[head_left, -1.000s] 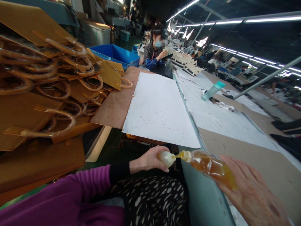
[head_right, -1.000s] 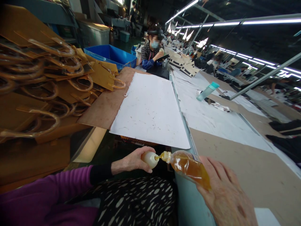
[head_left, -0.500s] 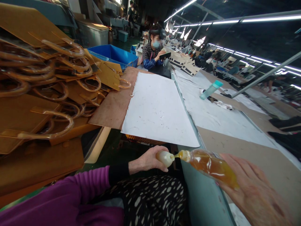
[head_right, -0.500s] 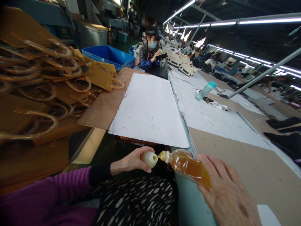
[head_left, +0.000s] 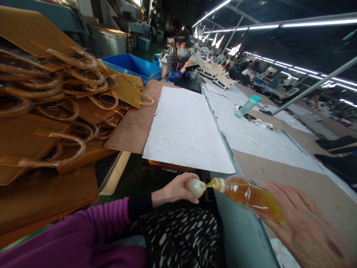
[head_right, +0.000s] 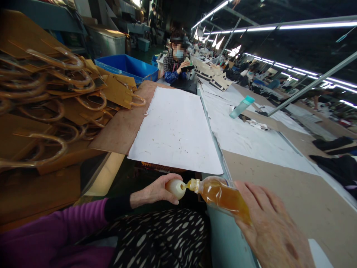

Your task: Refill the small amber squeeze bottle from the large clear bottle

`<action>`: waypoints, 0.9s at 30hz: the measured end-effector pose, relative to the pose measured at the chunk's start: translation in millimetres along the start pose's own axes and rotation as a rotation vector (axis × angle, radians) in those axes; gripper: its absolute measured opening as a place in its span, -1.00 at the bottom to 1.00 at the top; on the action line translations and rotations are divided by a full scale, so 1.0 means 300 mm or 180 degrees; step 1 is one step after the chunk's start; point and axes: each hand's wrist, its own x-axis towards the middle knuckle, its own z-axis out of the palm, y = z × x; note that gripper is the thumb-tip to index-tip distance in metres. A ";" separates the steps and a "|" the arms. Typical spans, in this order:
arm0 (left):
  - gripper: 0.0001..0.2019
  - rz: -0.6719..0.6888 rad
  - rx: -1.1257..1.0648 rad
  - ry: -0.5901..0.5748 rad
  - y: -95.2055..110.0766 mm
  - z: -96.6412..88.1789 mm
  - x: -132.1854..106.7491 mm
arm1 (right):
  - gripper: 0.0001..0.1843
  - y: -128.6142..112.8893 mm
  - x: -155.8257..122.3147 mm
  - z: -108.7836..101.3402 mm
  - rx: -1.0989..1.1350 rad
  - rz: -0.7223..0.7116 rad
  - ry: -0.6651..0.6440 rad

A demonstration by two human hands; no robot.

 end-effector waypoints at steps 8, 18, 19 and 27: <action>-0.33 0.0016 -0.0025 -0.0033 0.004 0.002 -0.005 | -0.34 0.008 0.002 -0.011 -0.0213 -0.0068 -0.0015; -0.31 -0.0014 -0.0088 -0.0050 0.003 0.003 -0.006 | -0.37 0.004 0.006 -0.032 -0.0083 0.0040 -0.0205; -0.32 -0.0010 -0.0067 -0.0038 0.002 0.003 -0.006 | -0.39 0.003 0.008 -0.032 -0.0068 0.0030 -0.0233; -0.32 0.0001 -0.0200 -0.0130 0.004 0.004 -0.006 | -0.35 0.004 0.016 -0.034 -0.0107 -0.0054 -0.0125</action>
